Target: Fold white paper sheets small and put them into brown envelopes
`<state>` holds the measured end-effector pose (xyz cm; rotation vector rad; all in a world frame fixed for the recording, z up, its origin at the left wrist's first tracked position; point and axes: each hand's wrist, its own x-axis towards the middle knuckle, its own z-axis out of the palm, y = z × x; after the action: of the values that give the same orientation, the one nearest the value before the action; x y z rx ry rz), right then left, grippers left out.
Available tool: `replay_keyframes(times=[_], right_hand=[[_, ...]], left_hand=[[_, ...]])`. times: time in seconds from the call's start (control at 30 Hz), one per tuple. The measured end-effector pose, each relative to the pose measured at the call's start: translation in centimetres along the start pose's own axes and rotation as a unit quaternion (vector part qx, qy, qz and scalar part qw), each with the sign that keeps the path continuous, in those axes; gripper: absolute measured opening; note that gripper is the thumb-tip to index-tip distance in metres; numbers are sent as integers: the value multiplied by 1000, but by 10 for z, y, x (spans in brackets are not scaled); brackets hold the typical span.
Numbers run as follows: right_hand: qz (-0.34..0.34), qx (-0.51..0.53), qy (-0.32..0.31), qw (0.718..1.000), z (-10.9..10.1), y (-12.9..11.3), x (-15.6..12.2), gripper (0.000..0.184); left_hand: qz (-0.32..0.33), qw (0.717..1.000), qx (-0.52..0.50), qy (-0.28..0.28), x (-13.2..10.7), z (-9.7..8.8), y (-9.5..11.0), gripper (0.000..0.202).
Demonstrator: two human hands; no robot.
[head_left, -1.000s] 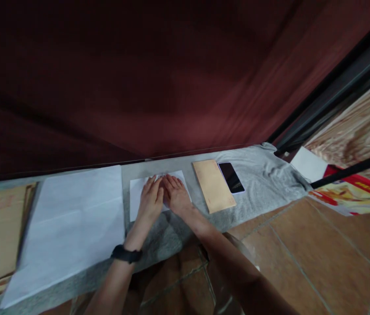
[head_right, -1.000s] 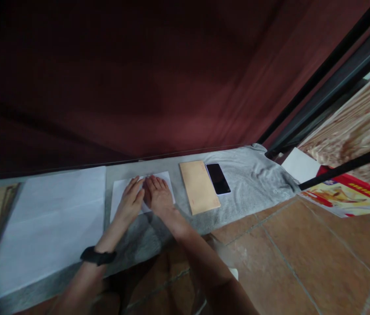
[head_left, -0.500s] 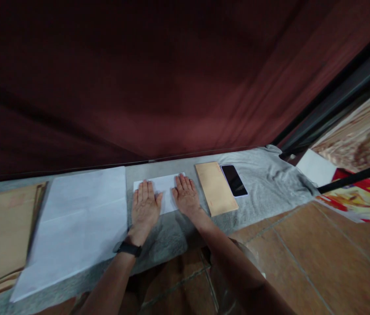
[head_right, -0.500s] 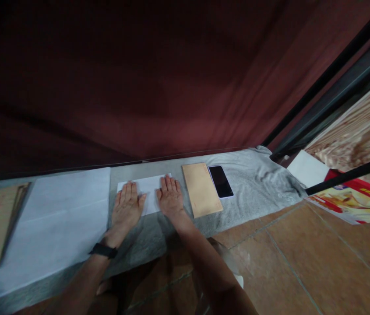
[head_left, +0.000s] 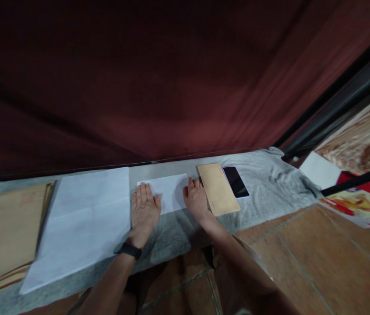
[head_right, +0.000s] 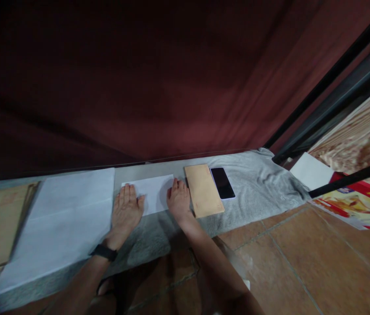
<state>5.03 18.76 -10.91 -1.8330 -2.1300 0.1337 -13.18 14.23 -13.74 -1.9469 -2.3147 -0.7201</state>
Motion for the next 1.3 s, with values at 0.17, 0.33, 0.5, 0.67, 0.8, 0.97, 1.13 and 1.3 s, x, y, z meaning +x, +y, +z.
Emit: replay_keyframes(times=[0.17, 0.33, 0.5, 0.67, 0.8, 0.97, 1.13, 1.3], right_hand=[[54, 49, -22, 997, -2, 3, 8, 38], [100, 210, -65, 970, 1, 13, 15, 18], [140, 491, -113, 852, 3, 12, 16, 15], [139, 580, -85, 798, -4, 6, 14, 22], [32, 562, 14, 827, -32, 7, 14, 31], [-124, 330, 103, 930, -62, 4, -4, 40], [-246, 104, 2, 964, -56, -16, -33, 46], [-303, 55, -23, 951, -44, -32, -50, 45]], left_hand=[[0, 1000, -6, 0, -1, 0, 0, 71], [0, 1000, -15, 3, 0, -2, 1, 71], [4, 1000, -13, -3, 0, -4, 1, 69], [-21, 999, -45, -13, 4, -3, 0, 67], [-71, 985, -159, -7, 16, -15, 0, 68], [-143, 909, -391, 20, 31, -46, 8, 63], [-273, 670, -671, -164, 26, -70, 24, 70], [-253, 626, -720, -158, 8, -88, 30, 68]])
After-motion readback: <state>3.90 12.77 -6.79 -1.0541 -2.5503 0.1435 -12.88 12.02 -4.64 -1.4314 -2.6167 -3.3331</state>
